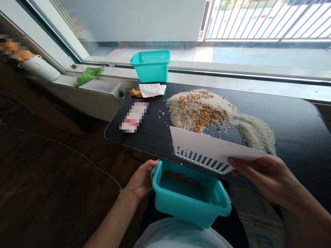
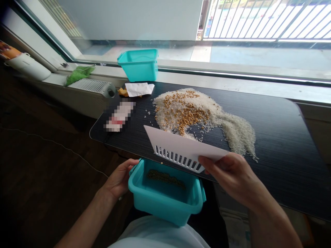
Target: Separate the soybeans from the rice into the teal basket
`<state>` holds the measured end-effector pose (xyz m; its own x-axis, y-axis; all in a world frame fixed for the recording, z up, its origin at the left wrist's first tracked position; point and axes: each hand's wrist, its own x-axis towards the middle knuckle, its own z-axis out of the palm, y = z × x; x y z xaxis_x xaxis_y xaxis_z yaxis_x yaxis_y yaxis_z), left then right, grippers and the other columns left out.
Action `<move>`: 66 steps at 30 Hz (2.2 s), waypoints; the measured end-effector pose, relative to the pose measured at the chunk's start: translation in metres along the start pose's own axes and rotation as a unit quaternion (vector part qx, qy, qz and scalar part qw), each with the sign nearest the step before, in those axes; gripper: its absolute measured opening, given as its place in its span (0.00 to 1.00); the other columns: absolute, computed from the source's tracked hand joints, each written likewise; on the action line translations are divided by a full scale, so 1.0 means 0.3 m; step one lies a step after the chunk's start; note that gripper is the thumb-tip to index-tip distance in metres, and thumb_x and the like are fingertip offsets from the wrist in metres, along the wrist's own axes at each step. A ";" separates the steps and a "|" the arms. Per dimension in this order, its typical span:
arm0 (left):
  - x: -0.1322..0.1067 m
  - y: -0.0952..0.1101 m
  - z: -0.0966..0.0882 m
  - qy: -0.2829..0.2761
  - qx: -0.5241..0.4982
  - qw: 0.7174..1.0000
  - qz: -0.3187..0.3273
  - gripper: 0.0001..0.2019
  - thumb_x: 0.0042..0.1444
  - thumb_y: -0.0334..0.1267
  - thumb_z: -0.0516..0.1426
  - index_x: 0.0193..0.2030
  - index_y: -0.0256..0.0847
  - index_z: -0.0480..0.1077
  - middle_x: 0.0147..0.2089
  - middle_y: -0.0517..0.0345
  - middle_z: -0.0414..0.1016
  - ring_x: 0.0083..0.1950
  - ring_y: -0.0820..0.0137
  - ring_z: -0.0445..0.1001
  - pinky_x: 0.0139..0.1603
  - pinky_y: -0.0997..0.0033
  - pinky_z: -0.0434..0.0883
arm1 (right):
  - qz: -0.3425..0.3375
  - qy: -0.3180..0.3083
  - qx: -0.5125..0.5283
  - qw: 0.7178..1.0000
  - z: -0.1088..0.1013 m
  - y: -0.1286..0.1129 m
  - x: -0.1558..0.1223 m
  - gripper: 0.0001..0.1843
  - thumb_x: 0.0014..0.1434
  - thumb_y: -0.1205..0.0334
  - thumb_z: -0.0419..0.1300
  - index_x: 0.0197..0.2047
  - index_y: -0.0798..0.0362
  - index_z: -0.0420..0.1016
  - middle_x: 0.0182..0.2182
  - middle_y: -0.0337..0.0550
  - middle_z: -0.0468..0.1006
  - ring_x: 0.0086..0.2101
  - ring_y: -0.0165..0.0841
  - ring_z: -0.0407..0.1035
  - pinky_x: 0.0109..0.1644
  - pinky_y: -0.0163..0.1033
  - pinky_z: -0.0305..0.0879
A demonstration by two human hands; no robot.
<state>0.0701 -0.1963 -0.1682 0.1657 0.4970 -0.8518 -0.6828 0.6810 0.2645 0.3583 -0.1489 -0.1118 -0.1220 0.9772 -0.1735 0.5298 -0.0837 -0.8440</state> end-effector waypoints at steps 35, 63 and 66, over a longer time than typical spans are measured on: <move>0.013 -0.109 0.108 -0.006 0.026 0.999 -0.047 0.08 0.54 0.28 0.53 0.28 0.31 0.72 0.23 0.53 0.78 0.25 0.71 0.75 0.37 0.70 0.73 | 0.128 0.171 0.056 0.975 -0.137 0.085 -0.090 0.16 0.33 0.45 0.67 0.14 0.51 0.78 0.20 0.45 0.81 0.24 0.43 0.75 0.24 0.39 0.72; 0.030 -0.190 0.195 -0.033 0.049 0.993 -0.103 0.10 0.53 0.29 0.53 0.22 0.33 0.71 0.19 0.55 0.75 0.21 0.75 0.71 0.31 0.76 0.71 | 0.181 0.215 0.037 0.959 -0.267 0.165 -0.232 0.13 0.23 0.48 0.70 0.15 0.44 0.79 0.19 0.40 0.81 0.23 0.46 0.76 0.24 0.42 0.75; 0.030 -0.183 0.184 -0.030 0.057 0.993 -0.096 0.10 0.53 0.30 0.53 0.24 0.33 0.71 0.21 0.54 0.76 0.21 0.74 0.72 0.31 0.75 0.71 | 0.151 0.195 0.051 0.968 -0.242 0.146 -0.194 0.17 0.27 0.45 0.70 0.20 0.48 0.81 0.23 0.43 0.82 0.26 0.45 0.77 0.27 0.43 0.76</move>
<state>0.1484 -0.1995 -0.1653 0.3297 0.3801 -0.8642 -0.5499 0.8214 0.1515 0.4497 -0.1953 -0.1019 0.3622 0.9028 -0.2320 0.4037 -0.3763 -0.8339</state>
